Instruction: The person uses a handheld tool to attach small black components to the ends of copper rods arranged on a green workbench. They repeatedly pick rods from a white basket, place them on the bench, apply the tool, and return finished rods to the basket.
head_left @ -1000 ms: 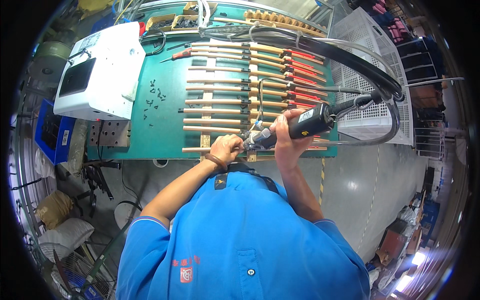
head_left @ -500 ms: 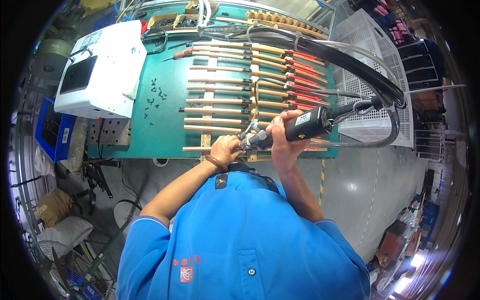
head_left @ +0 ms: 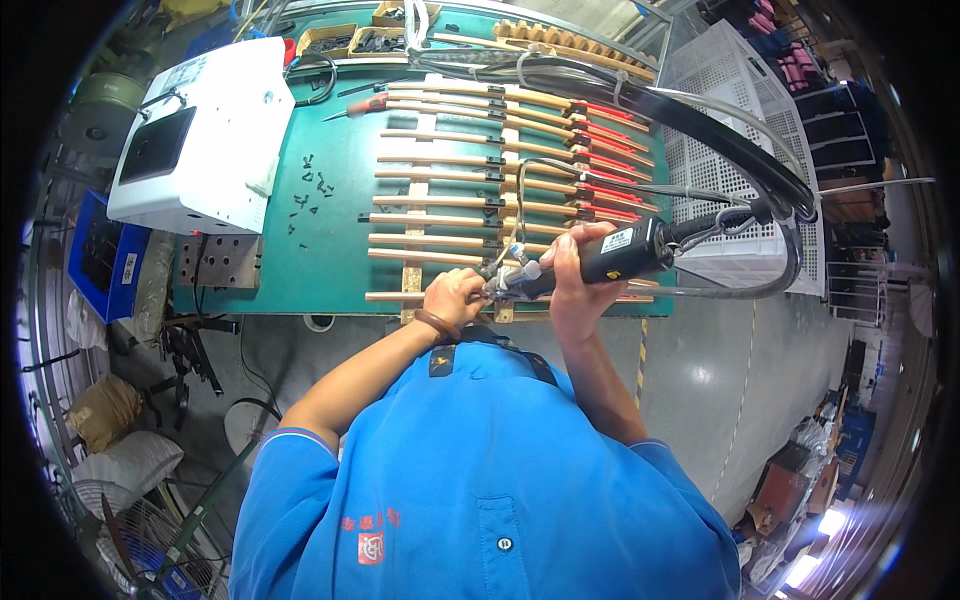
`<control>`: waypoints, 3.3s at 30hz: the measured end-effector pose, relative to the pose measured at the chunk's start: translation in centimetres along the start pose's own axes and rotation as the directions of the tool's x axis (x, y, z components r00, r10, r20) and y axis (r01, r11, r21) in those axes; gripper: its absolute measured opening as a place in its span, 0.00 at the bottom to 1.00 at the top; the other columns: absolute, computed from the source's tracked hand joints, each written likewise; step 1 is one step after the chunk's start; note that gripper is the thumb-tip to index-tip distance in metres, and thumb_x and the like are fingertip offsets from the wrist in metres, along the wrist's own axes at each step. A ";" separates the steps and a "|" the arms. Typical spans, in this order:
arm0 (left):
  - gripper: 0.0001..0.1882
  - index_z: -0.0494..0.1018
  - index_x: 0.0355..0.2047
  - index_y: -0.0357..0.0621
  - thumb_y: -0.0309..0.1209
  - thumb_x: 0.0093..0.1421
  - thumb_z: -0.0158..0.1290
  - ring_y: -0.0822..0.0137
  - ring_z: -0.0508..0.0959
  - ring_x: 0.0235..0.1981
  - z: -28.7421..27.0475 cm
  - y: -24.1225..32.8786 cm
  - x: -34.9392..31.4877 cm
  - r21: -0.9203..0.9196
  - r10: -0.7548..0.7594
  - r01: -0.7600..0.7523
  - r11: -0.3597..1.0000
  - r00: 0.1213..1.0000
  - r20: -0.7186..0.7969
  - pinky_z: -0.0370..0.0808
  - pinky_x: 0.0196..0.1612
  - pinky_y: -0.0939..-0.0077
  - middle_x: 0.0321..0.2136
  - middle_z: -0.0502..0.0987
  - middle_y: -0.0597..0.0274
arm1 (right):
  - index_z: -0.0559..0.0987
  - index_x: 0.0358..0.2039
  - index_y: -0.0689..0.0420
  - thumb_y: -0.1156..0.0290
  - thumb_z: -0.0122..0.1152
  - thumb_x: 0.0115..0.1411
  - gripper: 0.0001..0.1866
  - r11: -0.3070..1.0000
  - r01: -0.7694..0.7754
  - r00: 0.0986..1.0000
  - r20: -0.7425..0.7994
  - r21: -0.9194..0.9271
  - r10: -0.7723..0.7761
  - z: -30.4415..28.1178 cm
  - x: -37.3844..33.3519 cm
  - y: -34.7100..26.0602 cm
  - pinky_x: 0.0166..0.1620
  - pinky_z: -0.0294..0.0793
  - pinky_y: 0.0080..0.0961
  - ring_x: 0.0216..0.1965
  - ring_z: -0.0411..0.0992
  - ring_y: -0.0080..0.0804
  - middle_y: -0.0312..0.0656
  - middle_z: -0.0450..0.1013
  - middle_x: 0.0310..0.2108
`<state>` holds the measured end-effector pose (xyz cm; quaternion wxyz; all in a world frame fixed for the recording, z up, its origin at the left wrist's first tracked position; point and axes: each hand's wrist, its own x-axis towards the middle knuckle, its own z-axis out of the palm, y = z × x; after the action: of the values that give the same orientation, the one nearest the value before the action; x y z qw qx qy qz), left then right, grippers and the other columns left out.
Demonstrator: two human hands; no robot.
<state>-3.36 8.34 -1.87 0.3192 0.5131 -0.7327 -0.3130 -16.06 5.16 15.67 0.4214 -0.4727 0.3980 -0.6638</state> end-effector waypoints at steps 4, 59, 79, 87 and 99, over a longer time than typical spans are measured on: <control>0.09 0.73 0.23 0.49 0.34 0.43 0.62 0.60 0.74 0.32 -0.1 0.1 0.0 0.011 0.013 -0.013 1.000 1.000 -0.018 0.70 0.36 0.66 0.26 0.72 0.66 | 0.66 0.38 0.61 0.88 0.50 0.54 0.12 1.000 -0.012 1.000 -0.008 -0.007 0.012 0.5 -0.2 0.0 0.31 0.73 0.20 0.25 0.68 0.22 0.38 0.66 0.28; 0.12 0.78 0.31 0.43 0.35 0.49 0.63 0.50 0.75 0.35 0.0 -1.7 -0.1 -0.138 0.063 -0.049 0.989 0.994 0.093 0.73 0.38 0.61 0.34 0.75 0.55 | 0.65 0.37 0.61 0.87 0.57 0.48 0.17 0.992 0.032 0.995 0.102 -0.118 -0.020 0.3 -1.6 1.9 0.36 0.71 0.20 0.30 0.66 0.21 0.38 0.64 0.32; 0.07 0.76 0.28 0.50 0.38 0.54 0.55 0.54 0.77 0.26 -2.6 -2.9 -1.6 0.125 0.136 -0.153 0.980 0.982 0.135 0.72 0.31 0.59 0.26 0.76 0.60 | 0.66 0.37 0.61 0.90 0.56 0.48 0.17 0.985 0.045 0.991 0.134 -0.167 -0.022 0.6 -2.9 2.0 0.35 0.70 0.18 0.31 0.67 0.21 0.38 0.66 0.31; 0.09 0.76 0.30 0.49 0.39 0.55 0.55 0.53 0.77 0.28 -2.7 -3.1 -1.3 0.126 0.104 -0.127 0.984 0.980 0.169 0.73 0.31 0.59 0.27 0.76 0.58 | 0.66 0.36 0.61 0.89 0.56 0.49 0.15 0.988 0.035 0.987 0.163 -0.148 -0.010 0.9 -2.4 1.7 0.33 0.70 0.18 0.29 0.67 0.20 0.38 0.67 0.29; 0.09 0.75 0.30 0.48 0.39 0.55 0.55 0.53 0.77 0.27 -2.6 -3.4 -1.2 0.158 0.090 -0.124 0.980 0.975 0.205 0.73 0.30 0.59 0.26 0.75 0.58 | 0.63 0.42 0.57 0.90 0.52 0.53 0.19 0.954 0.218 0.929 0.344 -0.207 -0.137 0.7 -2.8 2.9 0.28 0.71 0.16 0.28 0.68 0.20 0.38 0.66 0.31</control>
<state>0.86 8.18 -3.15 0.2169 0.4647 -0.8113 -0.2806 -14.29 6.76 12.28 0.3584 -0.6576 0.3562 -0.5588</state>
